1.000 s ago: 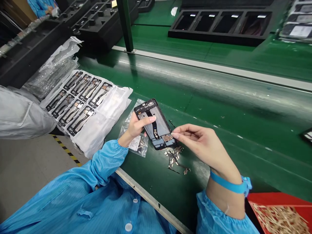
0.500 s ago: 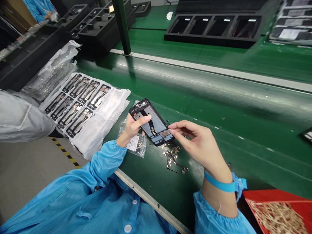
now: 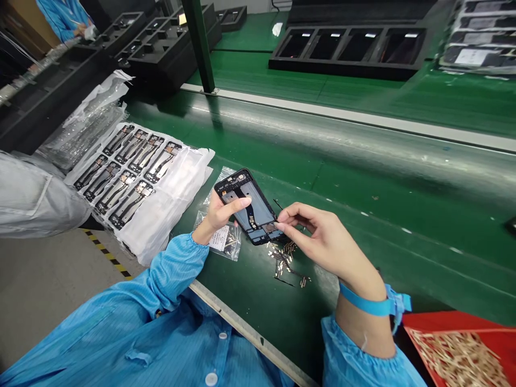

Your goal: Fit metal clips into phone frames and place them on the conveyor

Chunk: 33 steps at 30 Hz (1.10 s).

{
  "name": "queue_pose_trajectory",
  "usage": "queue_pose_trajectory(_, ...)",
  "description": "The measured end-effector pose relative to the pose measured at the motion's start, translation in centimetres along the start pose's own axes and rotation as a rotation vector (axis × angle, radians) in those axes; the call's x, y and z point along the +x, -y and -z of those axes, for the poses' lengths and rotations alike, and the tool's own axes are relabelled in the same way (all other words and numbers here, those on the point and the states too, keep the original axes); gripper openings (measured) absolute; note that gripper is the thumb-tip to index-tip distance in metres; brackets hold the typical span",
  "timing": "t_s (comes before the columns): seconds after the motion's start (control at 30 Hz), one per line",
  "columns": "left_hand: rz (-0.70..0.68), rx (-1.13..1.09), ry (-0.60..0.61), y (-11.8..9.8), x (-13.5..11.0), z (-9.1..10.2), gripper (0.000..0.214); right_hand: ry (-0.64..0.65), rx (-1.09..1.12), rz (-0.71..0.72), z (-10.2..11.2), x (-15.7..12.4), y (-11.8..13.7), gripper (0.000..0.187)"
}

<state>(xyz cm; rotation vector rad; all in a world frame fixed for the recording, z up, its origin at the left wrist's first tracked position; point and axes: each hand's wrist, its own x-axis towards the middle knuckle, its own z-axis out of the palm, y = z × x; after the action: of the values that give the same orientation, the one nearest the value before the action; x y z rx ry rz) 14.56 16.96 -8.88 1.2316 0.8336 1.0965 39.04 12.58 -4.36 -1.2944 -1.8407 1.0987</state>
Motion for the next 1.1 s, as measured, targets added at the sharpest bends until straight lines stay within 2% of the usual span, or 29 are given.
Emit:
queue_pose_trajectory(0.17, -0.032, 0.047, -0.083, 0.3, 0.0, -0.8, 0.056, -0.148, -0.151, 0.074, -0.4, 0.3, -0.5, 0.023)
queue_pose_trajectory(0.3, -0.064, 0.057, -0.097, 0.5, -0.2, -1.0, 0.058, -0.22, -0.225, 0.122, -0.7, 0.4, -0.6, 0.015)
queue_pose_trajectory(0.37, -0.066, 0.055, -0.096, 0.6, -0.2, -0.8, 0.057, -0.202, -0.196, 0.129, -0.7, 0.4, -0.4, 0.016)
queue_pose_trajectory(0.53, -0.084, 0.051, -0.054, 0.7, -0.1, -0.2, 0.05, 0.004, -0.014, 0.091, -0.3, 0.2, 0.0, 0.031)
queue_pose_trajectory(0.63, -0.106, 0.077, -0.035, 0.6, -0.2, -0.1, 0.048, 0.058, 0.051, 0.061, -0.3, 0.1, -0.1, 0.036)
queue_pose_trajectory(0.77, -0.06, 0.046, -0.068, 0.5, -0.2, -0.1, 0.049, -0.005, 0.132, 0.027, -0.5, 0.1, -0.2, 0.037)
queue_pose_trajectory(0.93, -0.066, 0.024, -0.098, 0.6, 0.0, 0.1, 0.05, -0.128, 0.105, 0.042, -0.7, 0.2, -0.1, 0.037)
queue_pose_trajectory(1.0, -0.066, 0.022, -0.1, 0.6, 0.0, 0.1, 0.05, -0.142, 0.087, 0.053, -0.8, 0.3, -0.1, 0.036)
queue_pose_trajectory(1.1, -0.063, 0.024, -0.094, 0.5, -0.2, 0.0, 0.048, -0.098, 0.082, 0.064, -0.7, 0.3, -0.2, 0.033)
